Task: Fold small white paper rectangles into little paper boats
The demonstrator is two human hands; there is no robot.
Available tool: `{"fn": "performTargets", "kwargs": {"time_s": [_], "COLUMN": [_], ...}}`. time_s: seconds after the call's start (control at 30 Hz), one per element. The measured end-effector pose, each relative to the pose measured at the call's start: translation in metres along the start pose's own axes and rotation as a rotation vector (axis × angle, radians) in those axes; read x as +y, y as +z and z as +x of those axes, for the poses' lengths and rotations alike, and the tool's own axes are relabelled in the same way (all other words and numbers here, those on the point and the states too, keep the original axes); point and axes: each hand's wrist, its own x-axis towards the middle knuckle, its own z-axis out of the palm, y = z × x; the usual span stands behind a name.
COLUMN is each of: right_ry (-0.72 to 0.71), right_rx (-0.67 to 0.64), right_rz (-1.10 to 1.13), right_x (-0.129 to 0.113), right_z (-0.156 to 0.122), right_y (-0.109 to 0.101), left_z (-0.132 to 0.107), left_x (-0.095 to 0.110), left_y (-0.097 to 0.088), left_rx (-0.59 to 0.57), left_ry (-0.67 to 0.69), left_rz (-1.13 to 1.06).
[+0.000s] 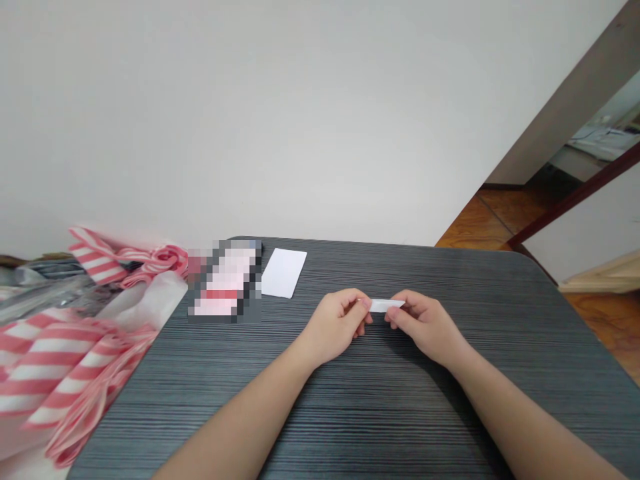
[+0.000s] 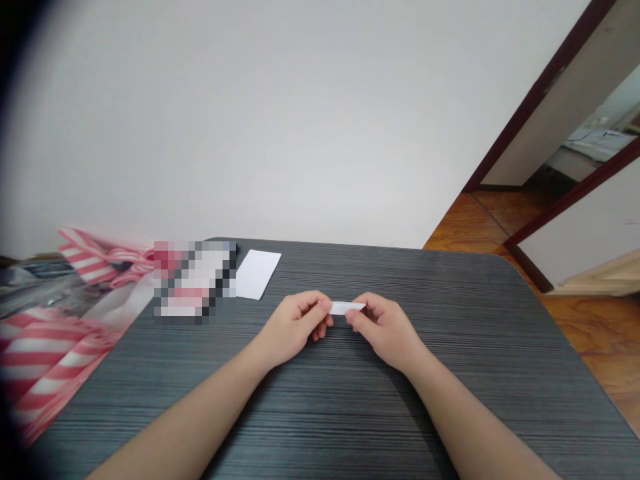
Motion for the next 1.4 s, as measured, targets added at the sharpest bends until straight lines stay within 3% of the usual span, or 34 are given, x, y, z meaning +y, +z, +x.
{"fn": "performTargets", "kwargs": {"time_s": [0.27, 0.67, 0.97, 1.4], "right_ry": [-0.011, -0.021, -0.053, -0.038], "right_rx": [-0.025, -0.074, -0.037, -0.036], "right_rz": [-0.046, 0.007, -0.128, -0.116], "right_x": [-0.004, -0.004, -0.01, -0.008], "right_z": [-0.001, -0.002, -0.001, -0.001], "right_y": [0.0, 0.003, 0.0, 0.0], "left_z": [-0.001, -0.002, -0.001, -0.003], "left_x": [0.004, 0.001, 0.002, 0.007], "left_y": [0.003, 0.003, 0.003, 0.001], "left_rx": [-0.026, -0.011, -0.023, -0.017], "left_ry": [-0.046, -0.007, 0.013, -0.002], "left_rz": [0.078, 0.186, 0.173, 0.213]}}
